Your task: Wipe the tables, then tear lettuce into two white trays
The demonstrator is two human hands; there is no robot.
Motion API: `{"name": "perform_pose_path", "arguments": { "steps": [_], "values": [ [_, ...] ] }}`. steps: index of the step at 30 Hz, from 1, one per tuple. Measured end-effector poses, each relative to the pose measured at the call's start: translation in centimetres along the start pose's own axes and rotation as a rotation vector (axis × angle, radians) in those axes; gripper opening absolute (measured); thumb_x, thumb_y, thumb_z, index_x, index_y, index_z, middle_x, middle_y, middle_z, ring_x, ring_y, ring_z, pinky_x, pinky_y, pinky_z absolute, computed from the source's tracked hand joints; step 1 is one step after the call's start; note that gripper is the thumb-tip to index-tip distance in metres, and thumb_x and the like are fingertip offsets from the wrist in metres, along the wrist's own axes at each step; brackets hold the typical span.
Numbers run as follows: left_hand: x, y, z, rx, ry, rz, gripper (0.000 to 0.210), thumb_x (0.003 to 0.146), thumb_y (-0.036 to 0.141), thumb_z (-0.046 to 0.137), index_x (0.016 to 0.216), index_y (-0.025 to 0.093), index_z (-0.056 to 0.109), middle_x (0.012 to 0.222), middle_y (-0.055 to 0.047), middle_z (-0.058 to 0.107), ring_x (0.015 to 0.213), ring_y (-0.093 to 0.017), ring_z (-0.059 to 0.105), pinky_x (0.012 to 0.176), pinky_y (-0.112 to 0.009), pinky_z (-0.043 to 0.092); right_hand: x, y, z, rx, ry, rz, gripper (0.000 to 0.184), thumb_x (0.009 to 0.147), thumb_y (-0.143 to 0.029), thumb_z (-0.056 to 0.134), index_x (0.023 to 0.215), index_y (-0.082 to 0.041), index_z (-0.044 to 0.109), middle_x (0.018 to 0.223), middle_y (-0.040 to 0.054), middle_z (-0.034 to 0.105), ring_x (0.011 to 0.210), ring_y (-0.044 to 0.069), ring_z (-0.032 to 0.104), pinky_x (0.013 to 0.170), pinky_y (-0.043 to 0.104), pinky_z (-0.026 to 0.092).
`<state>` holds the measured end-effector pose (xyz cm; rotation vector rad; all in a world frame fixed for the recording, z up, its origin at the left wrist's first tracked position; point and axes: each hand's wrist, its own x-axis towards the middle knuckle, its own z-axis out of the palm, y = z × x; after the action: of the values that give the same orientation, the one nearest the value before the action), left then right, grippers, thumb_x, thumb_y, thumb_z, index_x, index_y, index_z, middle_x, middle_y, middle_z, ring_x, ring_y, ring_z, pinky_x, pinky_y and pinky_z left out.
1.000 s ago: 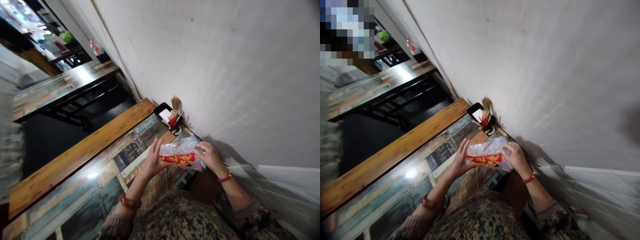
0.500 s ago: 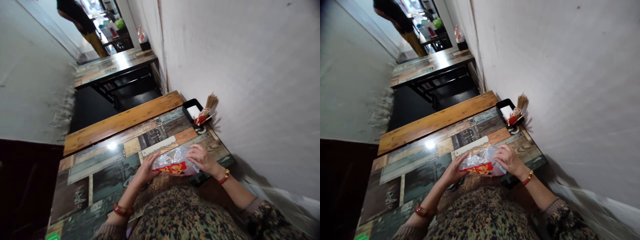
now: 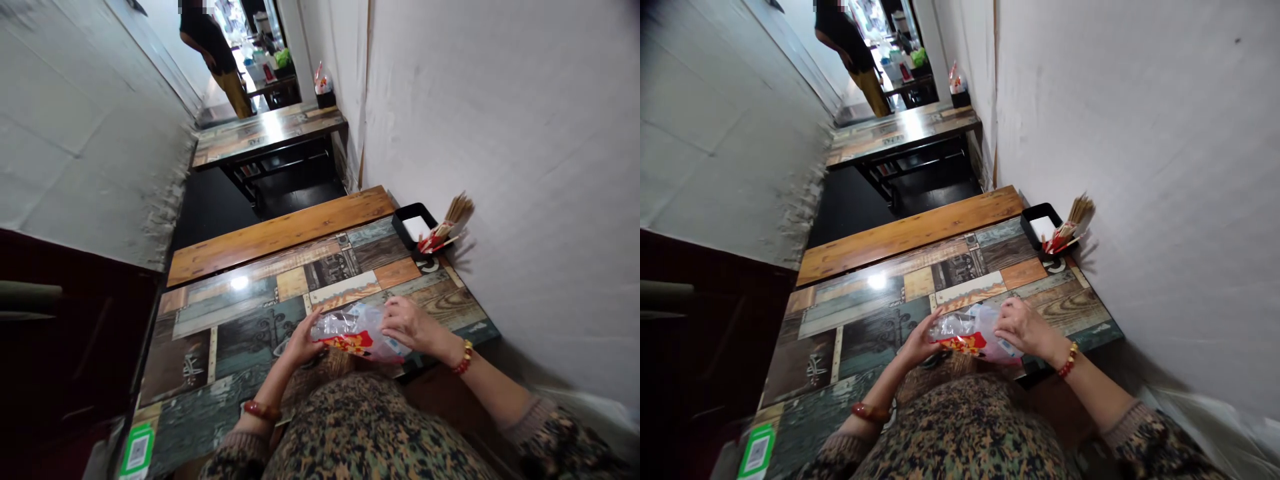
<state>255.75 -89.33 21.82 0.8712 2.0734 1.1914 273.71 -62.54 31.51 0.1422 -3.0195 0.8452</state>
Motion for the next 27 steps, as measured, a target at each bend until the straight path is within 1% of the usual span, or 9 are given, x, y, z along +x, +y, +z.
{"name": "perform_pose_path", "arguments": {
  "steps": [2,5,7,10,14,17,22,25,27],
  "values": [
    [-0.4,-0.4,-0.2,-0.026,-0.014,-0.008,0.086,0.059,0.018,0.077,0.139,0.022,0.048,0.132,-0.013,0.06,0.119,-0.029,0.057,0.106,-0.047,0.04,0.7,-1.5,0.6,-0.042,-0.068,-0.003,0.016,0.09,-0.031,0.059,0.083,-0.026,0.073,0.09,0.004,0.069,0.105,0.024,0.052,0.087,0.037,0.039],
    [-0.7,-0.9,-0.6,0.002,-0.036,0.017,0.084,0.06,0.015,0.073,0.139,0.022,0.047,0.131,-0.012,0.06,0.118,-0.028,0.057,0.106,-0.046,0.04,3.0,-4.1,2.2,-0.129,-0.183,-0.01,0.015,0.086,-0.03,0.065,0.074,-0.024,0.071,0.085,0.0044,0.069,0.1,0.024,0.052,0.083,0.038,0.037],
    [-0.9,-1.2,-1.2,0.058,-0.031,0.051,0.083,0.06,0.013,0.071,0.14,0.023,0.047,0.13,-0.012,0.06,0.119,-0.029,0.056,0.105,-0.046,0.041,4.7,-5.6,3.3,-0.175,-0.214,-0.006,0.012,0.084,-0.029,0.066,0.076,-0.023,0.071,0.086,0.0052,0.069,0.097,0.024,0.052,0.082,0.037,0.036],
    [-1.5,-1.8,-2.5,0.161,-0.023,0.096,0.083,0.063,0.017,0.071,0.141,0.022,0.045,0.126,-0.013,0.061,0.117,-0.03,0.056,0.102,-0.047,0.042,6.5,-7.3,4.1,-0.18,-0.175,-0.011,0.008,0.084,-0.027,0.066,0.088,-0.022,0.07,0.097,0.0059,0.068,0.099,0.023,0.054,0.084,0.036,0.035],
    [-2.8,-2.5,-4.2,0.255,-0.022,0.108,0.077,0.068,0.028,0.073,0.14,0.022,0.047,0.127,-0.016,0.059,0.114,-0.031,0.057,0.099,-0.047,0.043,7.4,-8.0,4.3,-0.129,-0.135,-0.02,0.014,0.083,-0.027,0.067,0.095,-0.023,0.068,0.102,0.0045,0.068,0.1,0.021,0.056,0.087,0.036,0.035],
    [-3.6,-2.3,-5.0,0.307,-0.005,0.111,0.078,0.068,0.034,0.075,0.14,0.023,0.048,0.132,-0.016,0.056,0.121,-0.034,0.052,0.104,-0.05,0.039,8.1,-8.4,4.6,-0.128,-0.129,-0.022,0.022,0.081,-0.029,0.069,0.102,-0.024,0.067,0.104,0.005,0.068,0.102,0.023,0.057,0.09,0.038,0.035],
    [-3.6,-0.2,-4.9,0.323,-0.053,0.139,0.097,0.064,0.043,0.079,0.148,0.026,0.031,0.148,-0.017,0.043,0.135,-0.037,0.039,0.112,-0.062,0.021,10.2,-9.9,5.6,-0.138,-0.155,-0.036,0.025,0.08,-0.03,0.07,0.103,-0.022,0.065,0.104,0.0064,0.067,0.101,0.024,0.057,0.091,0.039,0.036],
    [-2.9,0.5,-4.4,0.305,-0.068,0.2,0.099,0.065,0.038,0.078,0.149,0.024,0.026,0.149,-0.018,0.041,0.134,-0.036,0.041,0.111,-0.061,0.024,11.6,-11.0,6.0,-0.157,-0.152,-0.032,0.028,0.077,-0.025,0.07,0.103,-0.018,0.061,0.108,0.0088,0.064,0.1,0.025,0.056,0.088,0.038,0.04],
    [-2.5,0.4,-4.3,0.267,-0.047,0.259,0.095,0.066,0.034,0.076,0.147,0.021,0.029,0.147,-0.02,0.044,0.132,-0.034,0.044,0.11,-0.057,0.029,12.3,-11.6,6.3,-0.147,-0.135,-0.036,0.03,0.075,-0.022,0.069,0.103,-0.016,0.059,0.11,0.0102,0.062,0.1,0.025,0.056,0.086,0.038,0.042]
  ]
}}
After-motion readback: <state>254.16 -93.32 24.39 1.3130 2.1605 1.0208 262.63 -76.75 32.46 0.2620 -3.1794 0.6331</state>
